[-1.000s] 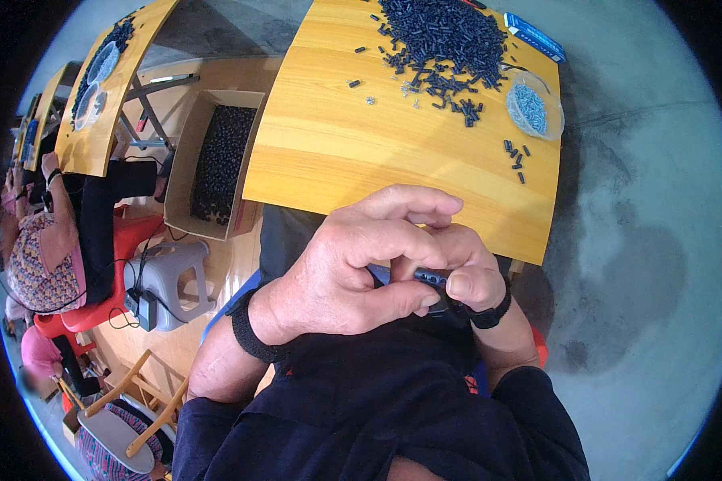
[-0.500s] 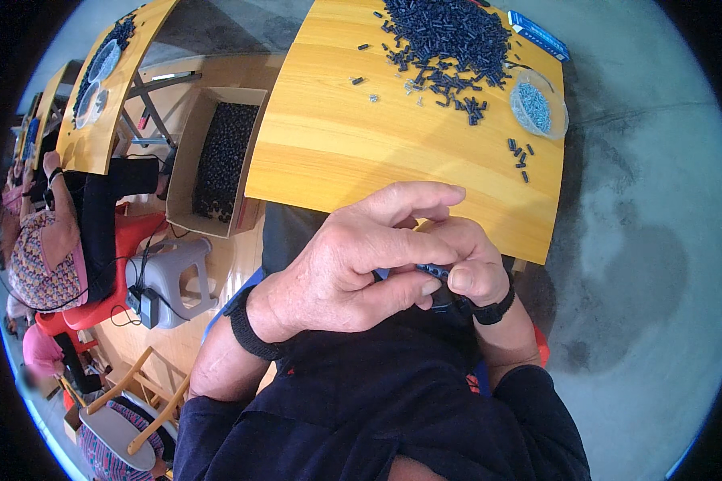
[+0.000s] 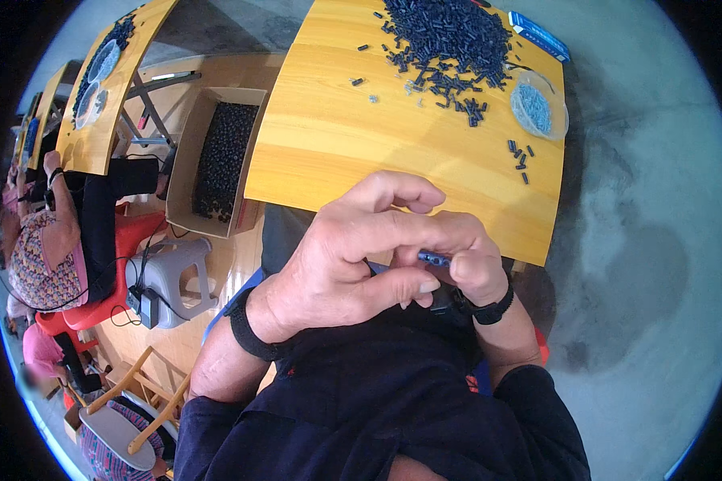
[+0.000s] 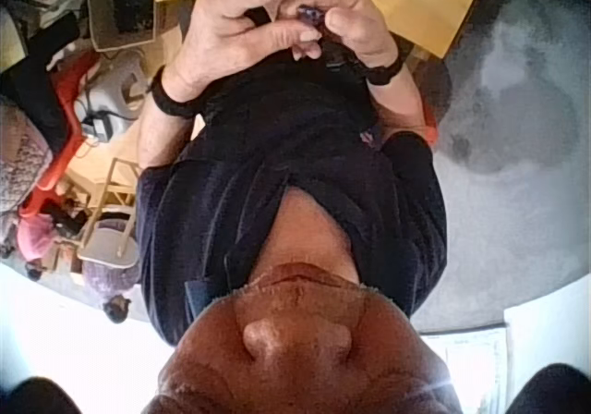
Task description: Assembling small plastic and rubber components by hand at a workstation.
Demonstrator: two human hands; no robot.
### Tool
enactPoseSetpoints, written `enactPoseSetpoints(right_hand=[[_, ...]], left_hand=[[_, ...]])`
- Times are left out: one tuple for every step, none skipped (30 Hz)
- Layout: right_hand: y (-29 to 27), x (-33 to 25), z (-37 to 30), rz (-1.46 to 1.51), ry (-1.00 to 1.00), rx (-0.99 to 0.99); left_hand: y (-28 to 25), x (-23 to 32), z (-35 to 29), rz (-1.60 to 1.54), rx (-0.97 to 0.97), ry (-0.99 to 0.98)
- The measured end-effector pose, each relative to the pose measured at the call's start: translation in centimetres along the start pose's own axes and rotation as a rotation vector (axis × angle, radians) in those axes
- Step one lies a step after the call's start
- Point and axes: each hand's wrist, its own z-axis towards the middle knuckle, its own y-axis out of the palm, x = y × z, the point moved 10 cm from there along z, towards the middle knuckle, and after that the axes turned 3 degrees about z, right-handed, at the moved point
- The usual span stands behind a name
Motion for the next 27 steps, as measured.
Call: enactPoseSetpoints(right_hand=[[-0.1,0.0,0.0,0.017,0.022,0.022],[-0.2,0.1,0.0,0.016,0.022,0.021],[-0.3,0.3,0.0,0.022,0.012,0.007],[-0.3,0.3,0.0,0.029,0.001,-0.006],[-0.3,0.2,0.0,0.028,0.001,-0.006],[-0.3,0.2,0.0,0.033,0.000,-0.001],[-0.3,0.2,0.1,0.038,0.000,0.005],[-0.2,0.2,0.1,0.038,0.000,0.006],[-0.2,0.3,0.1,0.047,-0.001,0.015],[-0.2,0.4,0.1,0.056,-0.003,0.025],[-0.2,0.6,0.2,0.056,-0.002,0.025],[-0.1,0.7,0.2,0.075,-0.001,0.014],[-0.1,0.9,0.2,0.094,-0.001,0.003],[-0.2,1.0,0.2,0.095,0.000,0.002],[-0.1,1.3,0.2,0.108,0.039,-0.032],[0.0,1.7,0.1,0.122,0.079,-0.065],[-0.3,1.8,0.1,0.123,0.077,-0.062],[0.0,1.9,0.1,0.134,0.072,-0.088],[0.2,1.9,0.1,0.146,0.067,-0.114],[0.4,1.9,0.3,0.142,0.067,-0.115],[0.4,1.8,0.4,0.143,0.044,-0.124],[0.4,1.5,0.5,0.143,0.021,-0.132],[0.2,1.6,0.5,0.144,0.020,-0.131],[0.2,1.7,0.5,0.159,0.025,-0.154],[0.3,1.8,0.5,0.172,0.030,-0.177],[0.2,1.7,0.5,0.172,0.029,-0.175],[0.3,1.7,0.5,0.180,0.035,-0.176]], left_hand=[[0.0,0.4,0.2,0.061,-0.015,0.064],[0.0,0.9,0.2,0.122,-0.030,0.127],[0.1,0.7,0.1,0.122,-0.030,0.128],[0.2,0.5,0.1,0.104,-0.033,0.131],[0.2,0.5,0.0,0.085,-0.036,0.134],[0.3,0.5,0.0,0.084,-0.036,0.134],[0.2,0.5,0.0,0.095,-0.021,0.122],[0.1,0.5,0.1,0.105,-0.006,0.109],[0.2,0.4,0.1,0.104,-0.005,0.109],[0.1,0.6,0.1,0.115,0.009,0.131],[0.0,0.7,0.0,0.126,0.023,0.153],[0.1,0.6,0.0,0.126,0.025,0.153],[0.1,0.7,0.0,0.101,0.049,0.174],[-0.1,0.8,-0.2,0.076,0.074,0.195],[-0.1,0.9,-0.2,0.075,0.071,0.195],[-0.1,0.7,-0.1,0.097,0.054,0.149],[0.0,0.3,0.0,0.119,0.035,0.103],[0.0,0.4,-0.1,0.118,0.037,0.107],[-0.1,0.6,-0.2,0.133,0.045,0.122],[-0.2,0.8,-0.3,0.148,0.053,0.136],[-0.2,0.7,-0.2,0.149,0.051,0.135],[-0.2,0.7,-0.1,0.182,0.041,0.133],[-0.1,0.6,-0.1,0.214,0.031,0.132],[0.0,0.7,0.0,0.214,0.028,0.131],[0.0,0.6,0.1,0.204,0.033,0.117],[0.0,0.6,0.1,0.195,0.038,0.102],[0.0,0.6,0.1,0.195,0.037,0.101]])
